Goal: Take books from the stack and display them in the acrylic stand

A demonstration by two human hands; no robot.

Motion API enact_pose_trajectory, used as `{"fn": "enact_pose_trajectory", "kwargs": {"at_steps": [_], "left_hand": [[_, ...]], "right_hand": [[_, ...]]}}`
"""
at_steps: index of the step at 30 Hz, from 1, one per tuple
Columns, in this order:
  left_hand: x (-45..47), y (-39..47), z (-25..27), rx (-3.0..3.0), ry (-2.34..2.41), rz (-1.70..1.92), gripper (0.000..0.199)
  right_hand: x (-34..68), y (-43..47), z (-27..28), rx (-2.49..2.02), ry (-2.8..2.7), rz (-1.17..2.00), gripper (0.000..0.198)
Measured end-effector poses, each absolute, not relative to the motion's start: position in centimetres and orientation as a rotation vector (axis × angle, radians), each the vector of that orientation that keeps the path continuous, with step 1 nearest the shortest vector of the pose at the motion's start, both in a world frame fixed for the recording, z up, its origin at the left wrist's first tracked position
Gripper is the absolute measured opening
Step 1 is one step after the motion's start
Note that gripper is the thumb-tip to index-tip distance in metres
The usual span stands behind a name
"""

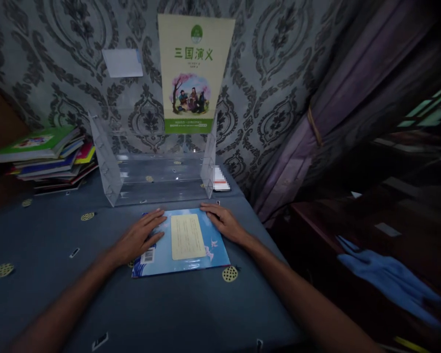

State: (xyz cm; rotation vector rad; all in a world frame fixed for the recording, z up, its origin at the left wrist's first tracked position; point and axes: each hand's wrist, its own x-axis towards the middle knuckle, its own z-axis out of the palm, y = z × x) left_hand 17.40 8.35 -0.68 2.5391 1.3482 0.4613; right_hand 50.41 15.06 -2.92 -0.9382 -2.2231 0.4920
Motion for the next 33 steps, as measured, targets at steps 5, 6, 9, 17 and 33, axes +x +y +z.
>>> {"fn": "enact_pose_trajectory", "kwargs": {"at_steps": [5, 6, 9, 17, 33], "left_hand": [[17.7, 8.1, -0.5, 2.689, 1.431, 0.381, 0.053], [18.0, 8.0, -0.4, 2.722, 1.461, 0.363, 0.052], [19.3, 7.4, 0.3, 2.806, 1.579, 0.282, 0.044], [23.5, 7.2, 1.2, 2.852, 1.553, 0.139, 0.050], [22.6, 6.8, -0.6, 2.596, 1.468, 0.497, 0.045]], "right_hand": [[50.2, 14.5, -2.6, -0.941, -2.236, 0.401, 0.034], [50.2, 14.2, -2.6, -0.948, -2.235, 0.377, 0.034], [50.3, 12.8, -2.5, -0.990, -2.226, 0.319, 0.035], [50.9, 3.4, -1.5, -1.153, -2.200, 0.161, 0.028], [49.8, 2.0, 0.0, -0.954, -2.321, 0.257, 0.022]]}}
